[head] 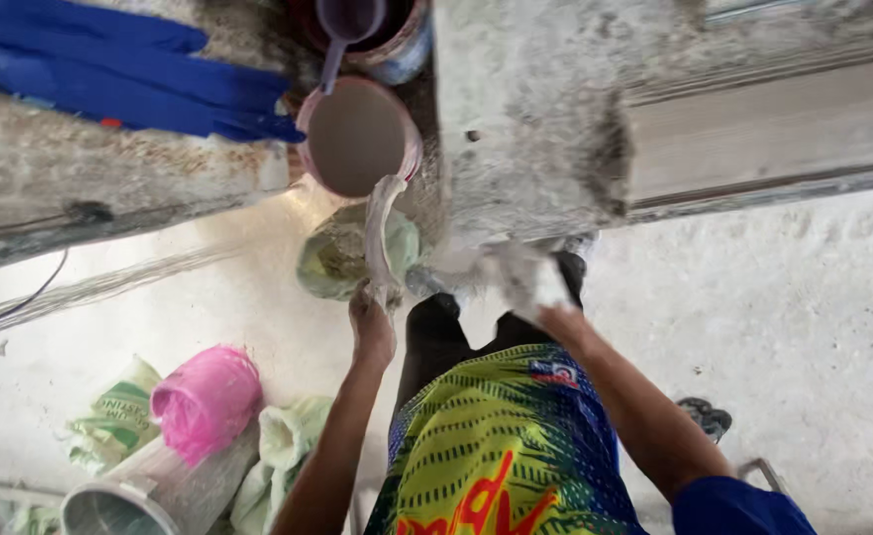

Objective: The person smears white plaster paste by hand over long decorative molding strips on a workbench, then washes their hands in a basin of water. They use a small flat scraper to trim and smooth the edges of the moldings, wipe the surface, and reposition the strips to treat other sections.

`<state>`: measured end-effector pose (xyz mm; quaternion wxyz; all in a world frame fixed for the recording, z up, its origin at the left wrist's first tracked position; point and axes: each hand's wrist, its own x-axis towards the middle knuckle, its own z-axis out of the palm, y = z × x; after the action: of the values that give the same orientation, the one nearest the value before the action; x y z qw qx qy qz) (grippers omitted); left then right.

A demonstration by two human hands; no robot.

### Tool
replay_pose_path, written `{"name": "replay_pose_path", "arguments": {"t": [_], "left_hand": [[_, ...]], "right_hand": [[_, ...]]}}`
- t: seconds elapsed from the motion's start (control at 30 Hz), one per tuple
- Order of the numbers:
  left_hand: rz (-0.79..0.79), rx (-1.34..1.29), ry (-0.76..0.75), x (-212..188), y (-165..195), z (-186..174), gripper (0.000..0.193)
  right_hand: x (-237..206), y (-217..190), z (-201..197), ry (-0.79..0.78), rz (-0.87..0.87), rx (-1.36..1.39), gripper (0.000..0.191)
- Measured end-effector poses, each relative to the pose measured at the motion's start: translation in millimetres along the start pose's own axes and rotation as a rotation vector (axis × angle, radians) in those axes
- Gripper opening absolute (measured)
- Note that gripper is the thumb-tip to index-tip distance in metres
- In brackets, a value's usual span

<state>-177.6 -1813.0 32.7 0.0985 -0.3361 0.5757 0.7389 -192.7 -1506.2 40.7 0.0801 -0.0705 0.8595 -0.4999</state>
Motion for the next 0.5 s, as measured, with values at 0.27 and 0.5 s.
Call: {"name": "replay_pose_path", "arguments": {"t": [0.27, 0.5], "left_hand": [[0.036, 0.419, 0.111, 175, -35, -59, 0.034], [0.013, 0.032, -0.097, 356, -132, -82, 0.028]], "right_hand": [[181, -5, 241, 0.022, 0.021, 0.201, 0.041], [323, 125, 366, -0.059, 0.246, 0.476, 0.041]]}}
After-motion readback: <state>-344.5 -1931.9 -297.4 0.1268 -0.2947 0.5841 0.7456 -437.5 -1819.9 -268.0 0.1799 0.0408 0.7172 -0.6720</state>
